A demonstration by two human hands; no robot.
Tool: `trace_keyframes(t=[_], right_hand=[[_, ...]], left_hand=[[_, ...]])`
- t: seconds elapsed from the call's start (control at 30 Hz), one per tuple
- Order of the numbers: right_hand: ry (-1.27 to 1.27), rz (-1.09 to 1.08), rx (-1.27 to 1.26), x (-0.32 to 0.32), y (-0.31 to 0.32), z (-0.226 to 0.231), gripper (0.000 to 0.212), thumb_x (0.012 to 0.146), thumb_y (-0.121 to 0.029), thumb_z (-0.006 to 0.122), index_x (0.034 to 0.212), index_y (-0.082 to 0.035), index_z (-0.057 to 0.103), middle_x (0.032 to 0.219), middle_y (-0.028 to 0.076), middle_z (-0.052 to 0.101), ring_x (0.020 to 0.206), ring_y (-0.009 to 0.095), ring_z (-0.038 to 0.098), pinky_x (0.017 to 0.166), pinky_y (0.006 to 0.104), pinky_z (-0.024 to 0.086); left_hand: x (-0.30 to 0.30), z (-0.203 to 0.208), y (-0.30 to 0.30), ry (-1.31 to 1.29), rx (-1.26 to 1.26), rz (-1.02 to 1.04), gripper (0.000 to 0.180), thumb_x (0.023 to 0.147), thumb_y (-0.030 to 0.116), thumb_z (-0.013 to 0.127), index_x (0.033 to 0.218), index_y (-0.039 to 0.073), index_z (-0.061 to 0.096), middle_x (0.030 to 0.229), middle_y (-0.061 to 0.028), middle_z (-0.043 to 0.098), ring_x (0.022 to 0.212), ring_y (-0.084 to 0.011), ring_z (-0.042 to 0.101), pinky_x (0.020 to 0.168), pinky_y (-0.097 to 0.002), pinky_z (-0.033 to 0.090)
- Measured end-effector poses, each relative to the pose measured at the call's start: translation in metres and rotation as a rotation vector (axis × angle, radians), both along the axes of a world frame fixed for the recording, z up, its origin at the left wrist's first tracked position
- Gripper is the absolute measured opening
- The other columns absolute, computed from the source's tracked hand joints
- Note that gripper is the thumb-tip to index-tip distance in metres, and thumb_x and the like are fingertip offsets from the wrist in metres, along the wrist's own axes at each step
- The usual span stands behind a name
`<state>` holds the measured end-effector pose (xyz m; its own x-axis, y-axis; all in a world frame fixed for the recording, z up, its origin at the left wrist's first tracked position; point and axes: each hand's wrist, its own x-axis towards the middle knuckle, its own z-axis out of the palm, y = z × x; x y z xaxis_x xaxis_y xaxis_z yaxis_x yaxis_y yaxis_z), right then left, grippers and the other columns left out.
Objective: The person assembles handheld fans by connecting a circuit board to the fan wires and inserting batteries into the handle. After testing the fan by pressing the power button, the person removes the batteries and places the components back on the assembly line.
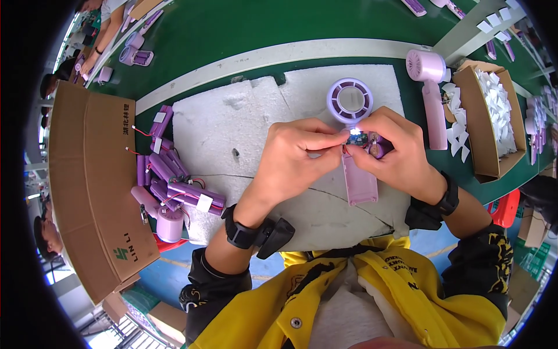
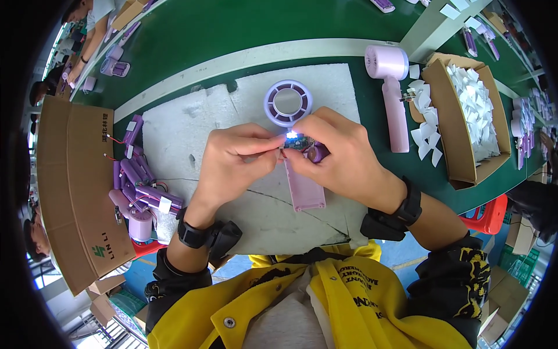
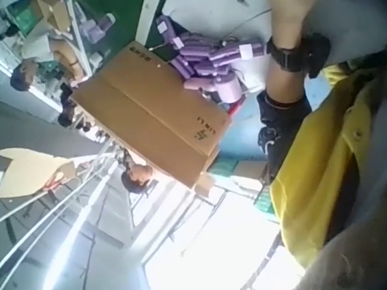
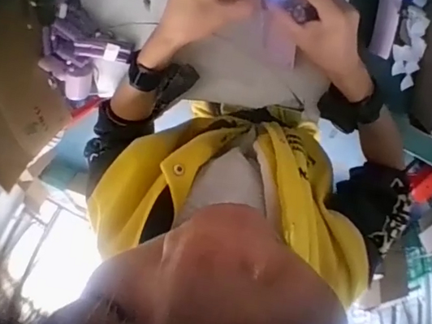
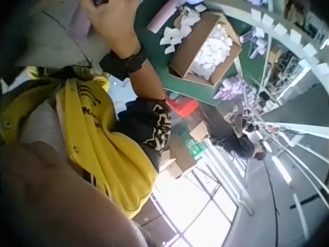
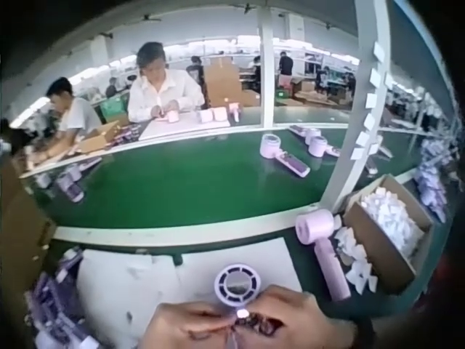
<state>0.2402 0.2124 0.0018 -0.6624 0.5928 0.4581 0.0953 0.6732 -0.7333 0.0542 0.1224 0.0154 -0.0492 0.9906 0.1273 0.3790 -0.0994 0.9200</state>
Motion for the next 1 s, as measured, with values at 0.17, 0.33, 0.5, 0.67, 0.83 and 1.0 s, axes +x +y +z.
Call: trace_keyframes(t=[0.17, 0.33, 0.5, 0.67, 0.83, 1.0], right_hand=[[0.009, -0.009, -0.033, -0.001, 0.0, 0.001, 0.03, 0.069, 0.0, 0.08, 0.092, -0.002, 0.06, 0.082, 0.009, 0.061, 0.064, 0.018, 0.06, 0.057, 0.0269, 0.047], [-0.089, -0.031, -0.143, 0.004, -0.005, 0.014, 0.027, 0.073, 0.0, 0.078, 0.093, -0.002, 0.059, 0.081, 0.008, 0.06, 0.063, 0.014, 0.055, 0.056, 0.026, 0.045], [-0.1, -0.068, -0.181, 0.009, -0.002, 0.013, 0.024, 0.077, -0.001, 0.076, 0.093, -0.002, 0.057, 0.081, 0.007, 0.058, 0.062, 0.012, 0.053, 0.057, 0.0256, 0.044], [-0.135, -0.05, -0.164, 0.009, -0.005, 0.015, 0.024, 0.078, -0.001, 0.075, 0.093, -0.001, 0.056, 0.082, 0.008, 0.058, 0.064, 0.016, 0.056, 0.058, 0.0275, 0.045], [-0.14, -0.017, -0.069, 0.012, -0.005, 0.011, 0.025, 0.076, 0.0, 0.075, 0.092, -0.001, 0.056, 0.085, 0.01, 0.059, 0.066, 0.022, 0.06, 0.06, 0.0309, 0.049], [-0.176, 0.0, -0.017, 0.011, -0.007, 0.014, 0.026, 0.075, 0.001, 0.076, 0.092, 0.0, 0.057, 0.087, 0.011, 0.059, 0.069, 0.025, 0.062, 0.061, 0.0323, 0.05]], left_hand=[[-0.001, 0.0, 0.004, -0.052, -0.026, -0.012, 0.026, 0.077, -0.004, 0.072, 0.102, 0.003, 0.075, 0.088, -0.01, 0.072, 0.071, -0.0135, 0.068, 0.063, -0.0243, 0.053], [-0.001, -0.002, 0.003, -0.309, -0.138, -0.012, 0.029, 0.079, -0.006, 0.07, 0.106, 0.003, 0.074, 0.092, -0.0096, 0.072, 0.076, -0.0119, 0.067, 0.069, -0.024, 0.054], [0.002, 0.001, 0.004, -0.275, -0.253, -0.027, 0.033, 0.08, -0.007, 0.067, 0.112, 0.002, 0.07, 0.097, -0.0084, 0.069, 0.079, -0.0113, 0.067, 0.073, -0.0241, 0.055], [0.0, 0.011, 0.001, -0.274, -0.392, -0.063, 0.034, 0.082, -0.008, 0.064, 0.114, 0.002, 0.066, 0.101, -0.0076, 0.067, 0.082, -0.0109, 0.066, 0.073, -0.025, 0.055], [0.002, 0.002, 0.001, -0.301, -0.33, -0.091, 0.034, 0.084, -0.009, 0.06, 0.116, 0.002, 0.062, 0.104, -0.007, 0.066, 0.085, -0.0108, 0.066, 0.076, -0.0259, 0.054], [0.001, 0.002, 0.0, -0.324, -0.27, -0.099, 0.034, 0.085, -0.01, 0.058, 0.116, 0.001, 0.06, 0.102, -0.0068, 0.067, 0.087, -0.011, 0.066, 0.078, -0.0259, 0.054]])
